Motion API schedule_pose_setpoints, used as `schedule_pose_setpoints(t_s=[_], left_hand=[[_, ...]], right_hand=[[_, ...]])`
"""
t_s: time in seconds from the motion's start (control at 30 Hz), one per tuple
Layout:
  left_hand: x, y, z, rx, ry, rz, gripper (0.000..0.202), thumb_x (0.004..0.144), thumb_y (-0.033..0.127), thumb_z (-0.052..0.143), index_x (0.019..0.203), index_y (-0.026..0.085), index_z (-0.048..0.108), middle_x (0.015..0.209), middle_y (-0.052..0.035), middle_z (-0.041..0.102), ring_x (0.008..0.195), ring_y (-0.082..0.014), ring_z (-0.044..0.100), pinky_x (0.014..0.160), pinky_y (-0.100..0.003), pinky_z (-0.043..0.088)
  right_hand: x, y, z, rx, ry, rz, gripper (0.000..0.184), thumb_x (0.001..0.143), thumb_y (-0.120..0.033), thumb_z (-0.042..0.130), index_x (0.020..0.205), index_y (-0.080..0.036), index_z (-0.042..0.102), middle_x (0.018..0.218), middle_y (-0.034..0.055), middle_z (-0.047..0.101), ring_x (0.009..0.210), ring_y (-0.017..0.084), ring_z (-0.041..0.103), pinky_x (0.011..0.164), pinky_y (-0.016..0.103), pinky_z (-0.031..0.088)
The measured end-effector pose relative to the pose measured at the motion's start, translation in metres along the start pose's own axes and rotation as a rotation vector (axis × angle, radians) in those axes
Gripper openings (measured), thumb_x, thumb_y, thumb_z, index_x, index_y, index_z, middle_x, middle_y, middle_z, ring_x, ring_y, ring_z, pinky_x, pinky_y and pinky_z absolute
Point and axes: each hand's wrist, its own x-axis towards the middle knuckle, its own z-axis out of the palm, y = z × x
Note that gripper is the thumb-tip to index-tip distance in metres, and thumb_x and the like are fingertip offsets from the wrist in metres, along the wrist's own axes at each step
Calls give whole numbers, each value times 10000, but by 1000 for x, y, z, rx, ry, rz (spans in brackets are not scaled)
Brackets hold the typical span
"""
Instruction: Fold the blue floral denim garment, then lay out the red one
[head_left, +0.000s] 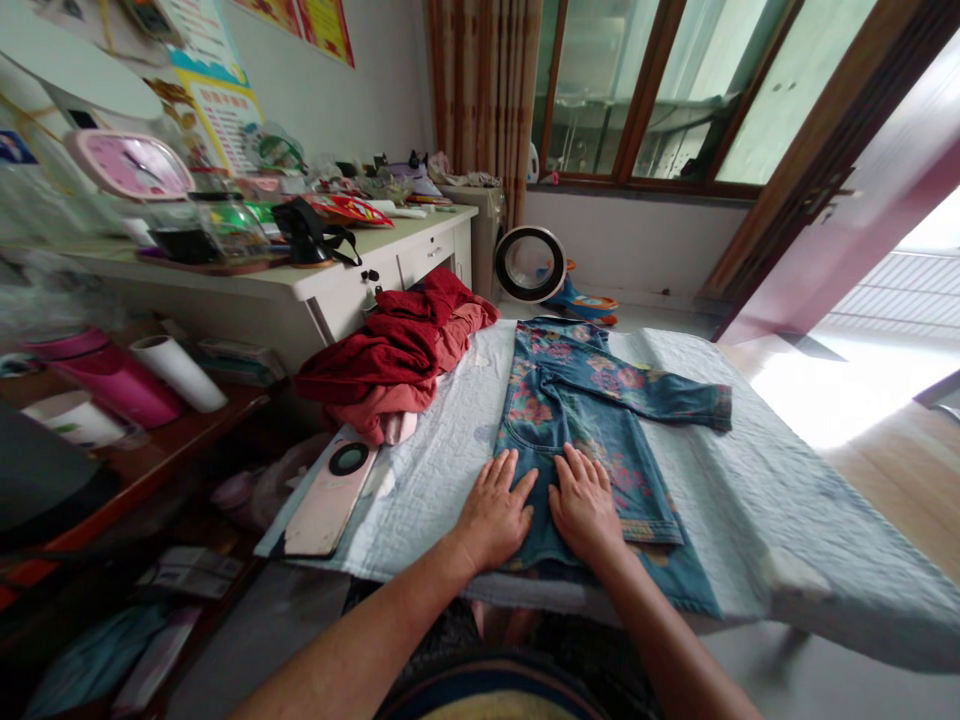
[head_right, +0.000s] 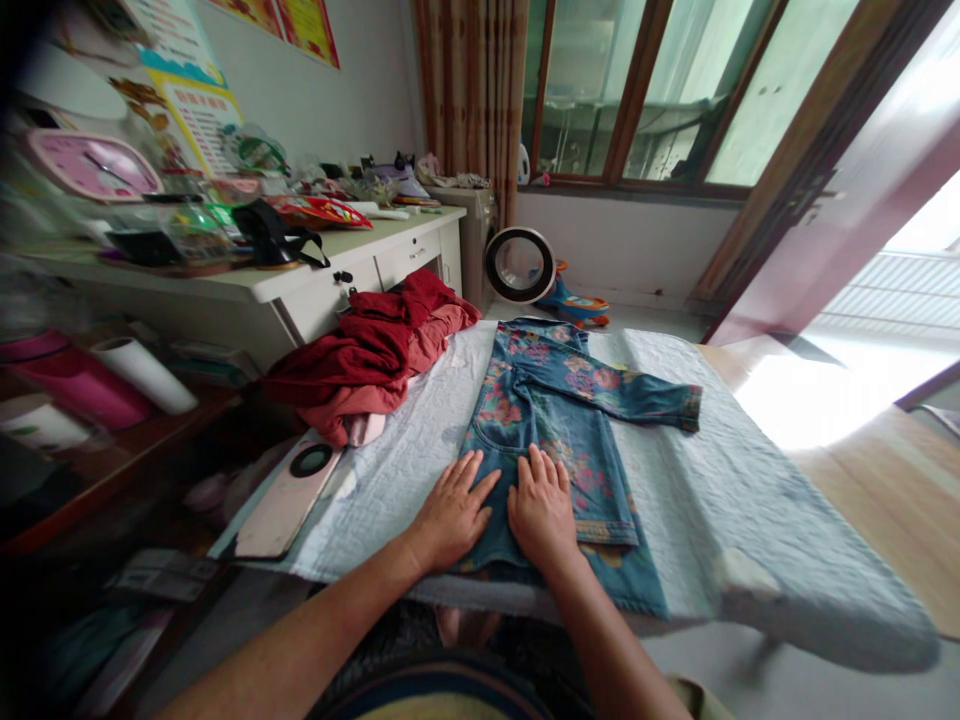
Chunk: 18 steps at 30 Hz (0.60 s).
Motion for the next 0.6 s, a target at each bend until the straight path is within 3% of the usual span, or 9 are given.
schedule_pose_setpoints(t_s=[0.3,0.6], left_hand=[[0,-1,2,-5,20,2,569,933,416,488,1470,263,385,1583,-117,280,1459,-312,240,1164,-507,252],[0,0,1,-1,15,1,574,928,394,499,1475,274,375,1587,-108,279,1459,-308,244,1162,-519,257]], right_hand=[[-5,8,-13,31,-167,-21,464,911,-332,479,1328,-146,559,1505,142,423,1370,305,399,1124,492,302],[-25,9,-7,40,-71,-56,488,926,-389,477,1381,-213,495,1536,98,385,1420,301,313,1148,536,221]])
